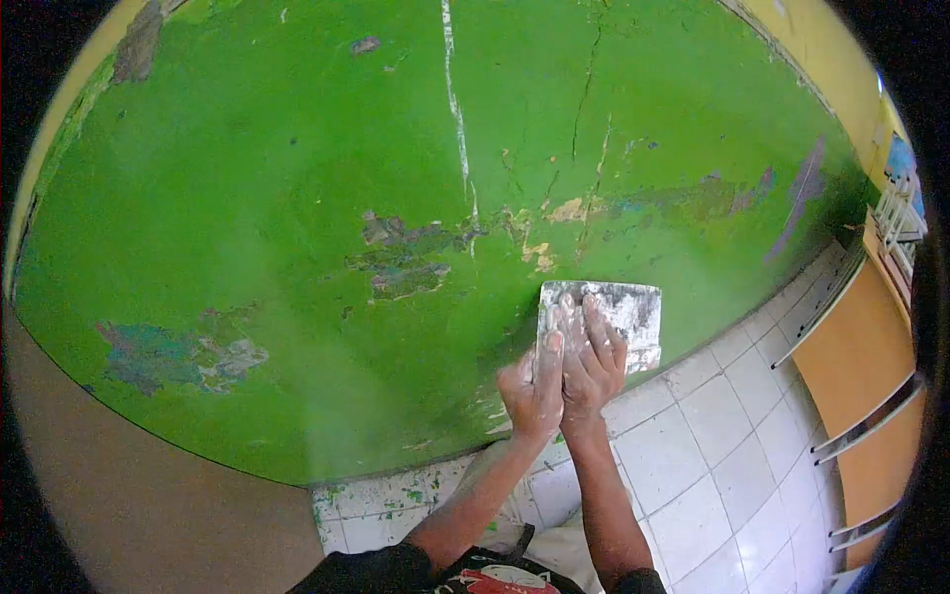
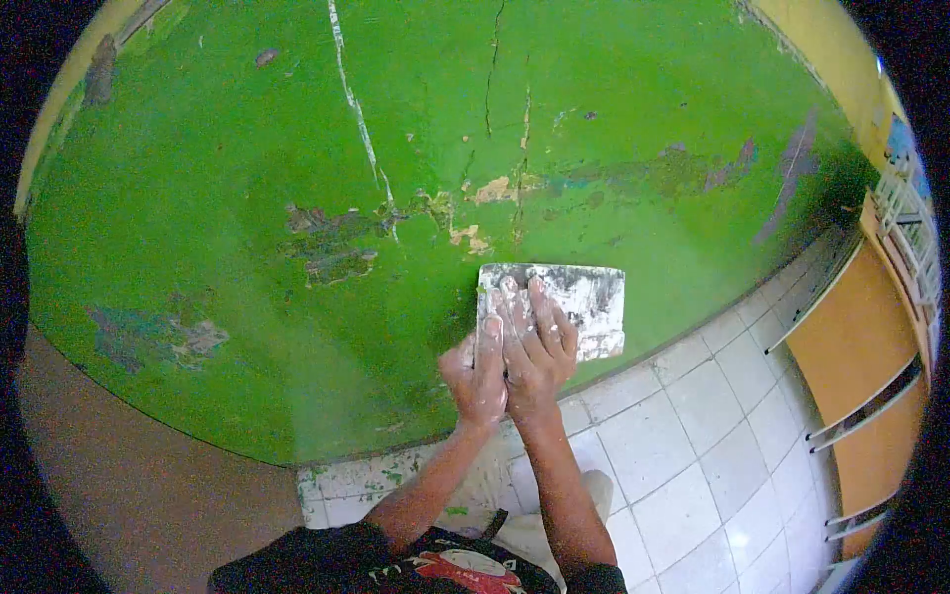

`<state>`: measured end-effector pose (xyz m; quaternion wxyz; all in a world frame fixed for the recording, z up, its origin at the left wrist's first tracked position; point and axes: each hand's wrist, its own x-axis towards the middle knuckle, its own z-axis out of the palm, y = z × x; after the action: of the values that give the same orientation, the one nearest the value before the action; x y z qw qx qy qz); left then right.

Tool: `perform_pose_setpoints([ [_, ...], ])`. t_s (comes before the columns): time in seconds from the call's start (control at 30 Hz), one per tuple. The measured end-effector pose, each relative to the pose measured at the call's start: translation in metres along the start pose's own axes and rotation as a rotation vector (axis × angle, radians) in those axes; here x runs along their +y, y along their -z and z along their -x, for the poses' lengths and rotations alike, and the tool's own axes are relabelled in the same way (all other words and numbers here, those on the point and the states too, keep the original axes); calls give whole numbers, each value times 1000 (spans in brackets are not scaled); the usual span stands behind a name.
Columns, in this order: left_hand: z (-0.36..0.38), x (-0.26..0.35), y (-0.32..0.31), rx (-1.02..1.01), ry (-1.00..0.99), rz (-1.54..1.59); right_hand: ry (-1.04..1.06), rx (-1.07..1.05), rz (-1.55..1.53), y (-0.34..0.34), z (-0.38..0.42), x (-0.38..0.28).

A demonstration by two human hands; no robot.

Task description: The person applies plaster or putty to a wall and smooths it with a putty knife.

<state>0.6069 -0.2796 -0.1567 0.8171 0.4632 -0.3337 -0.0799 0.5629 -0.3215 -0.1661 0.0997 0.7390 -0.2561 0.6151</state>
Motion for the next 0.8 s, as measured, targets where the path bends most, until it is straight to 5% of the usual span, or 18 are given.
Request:
perform_pose_setpoints([
  [0.27, -39, 46, -35, -9, -123, 131, 184, 87, 16, 12, -86, 7],
  [0.47, -6, 17, 1, 103, 164, 111, 45, -28, 24, 8, -28, -12],
  [0.53, -41, 52, -4, -18, -72, 49, 201, 21, 4, 12, -82, -16],
  [0.63, -76, 94, -28, 3, -156, 127, 272, 141, 4, 14, -143, -28],
  [0.73, -65, 77, -26, -14, -187, 144, 267, 147, -20, 15, -129, -23],
  [0.8, -30, 39, -8, 8, -7, 66, 144, 36, 0, 10, -70, -15],
])
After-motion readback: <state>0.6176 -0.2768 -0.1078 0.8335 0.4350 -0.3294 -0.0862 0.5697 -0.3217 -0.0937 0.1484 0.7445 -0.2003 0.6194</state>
